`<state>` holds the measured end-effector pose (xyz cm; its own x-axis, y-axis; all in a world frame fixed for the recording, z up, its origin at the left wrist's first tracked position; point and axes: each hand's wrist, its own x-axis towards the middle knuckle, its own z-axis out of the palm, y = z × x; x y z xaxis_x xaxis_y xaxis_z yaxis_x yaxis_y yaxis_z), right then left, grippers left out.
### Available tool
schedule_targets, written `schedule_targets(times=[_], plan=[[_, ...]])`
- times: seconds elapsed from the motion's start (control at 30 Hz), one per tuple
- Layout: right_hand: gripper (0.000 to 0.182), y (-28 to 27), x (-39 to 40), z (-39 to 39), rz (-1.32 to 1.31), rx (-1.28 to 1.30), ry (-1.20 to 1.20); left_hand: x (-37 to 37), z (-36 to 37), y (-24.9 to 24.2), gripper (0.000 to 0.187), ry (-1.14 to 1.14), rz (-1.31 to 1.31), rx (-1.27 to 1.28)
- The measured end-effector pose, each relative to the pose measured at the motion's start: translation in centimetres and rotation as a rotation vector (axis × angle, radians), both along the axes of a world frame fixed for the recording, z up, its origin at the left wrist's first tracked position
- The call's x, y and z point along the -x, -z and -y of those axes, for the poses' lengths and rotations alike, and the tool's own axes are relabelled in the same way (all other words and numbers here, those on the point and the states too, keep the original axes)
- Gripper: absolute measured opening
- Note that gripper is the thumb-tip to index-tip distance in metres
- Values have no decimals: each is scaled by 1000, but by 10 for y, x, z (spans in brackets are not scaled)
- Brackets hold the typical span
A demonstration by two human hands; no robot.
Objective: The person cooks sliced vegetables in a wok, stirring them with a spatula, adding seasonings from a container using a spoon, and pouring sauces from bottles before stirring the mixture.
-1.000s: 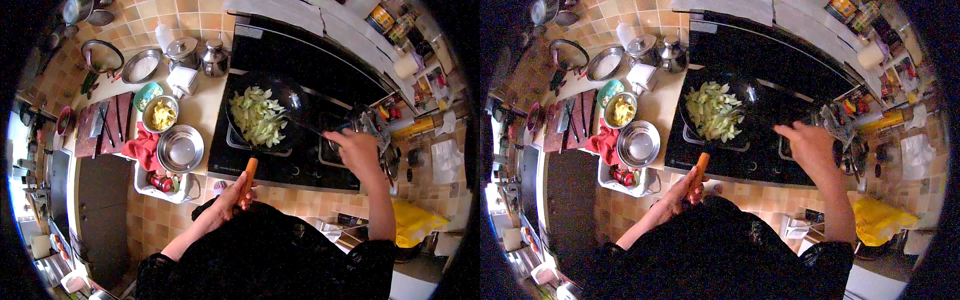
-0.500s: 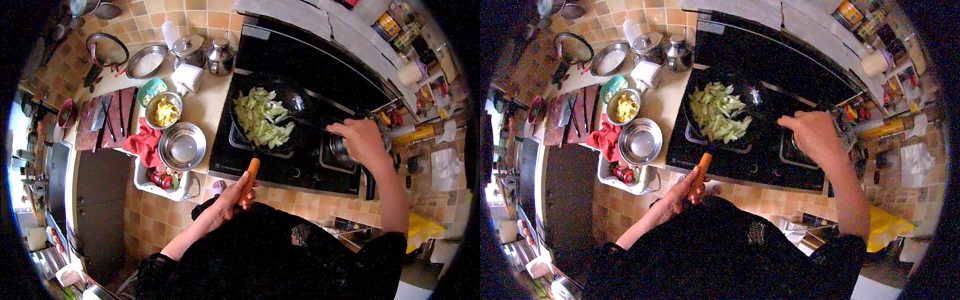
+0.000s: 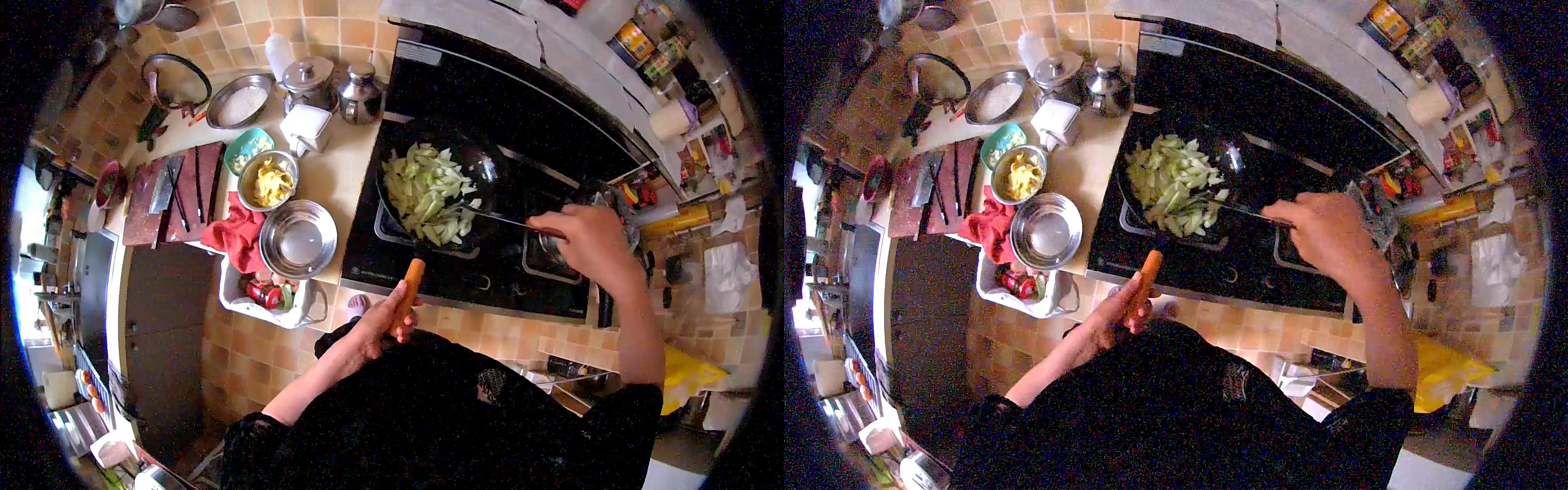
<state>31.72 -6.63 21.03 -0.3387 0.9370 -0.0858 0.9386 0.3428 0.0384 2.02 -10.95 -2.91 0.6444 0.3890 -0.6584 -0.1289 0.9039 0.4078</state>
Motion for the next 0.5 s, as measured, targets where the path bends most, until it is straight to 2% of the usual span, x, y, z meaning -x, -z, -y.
schedule_targets(times=[0.17, 0.27, 0.3, 0.43, 0.5], plan=[[30, -18, 8, 9, -120, -9, 51, -1, 1, -4, 62, -39, 71, 53], [31, 19, 19, 3, 18, 22, -7, -1, 1, -7, 61, -29, 30, -7], [40, 19, 26, 3, 66, -20, -8, 0, 1, -7, 61, -29, 19, -9], [39, 6, 8, -7, -41, -29, 16, -2, 0, -3, 61, -10, 8, -20], [38, -6, 10, -7, -13, -63, 56, -2, 0, -2, 62, -11, 10, -32]])
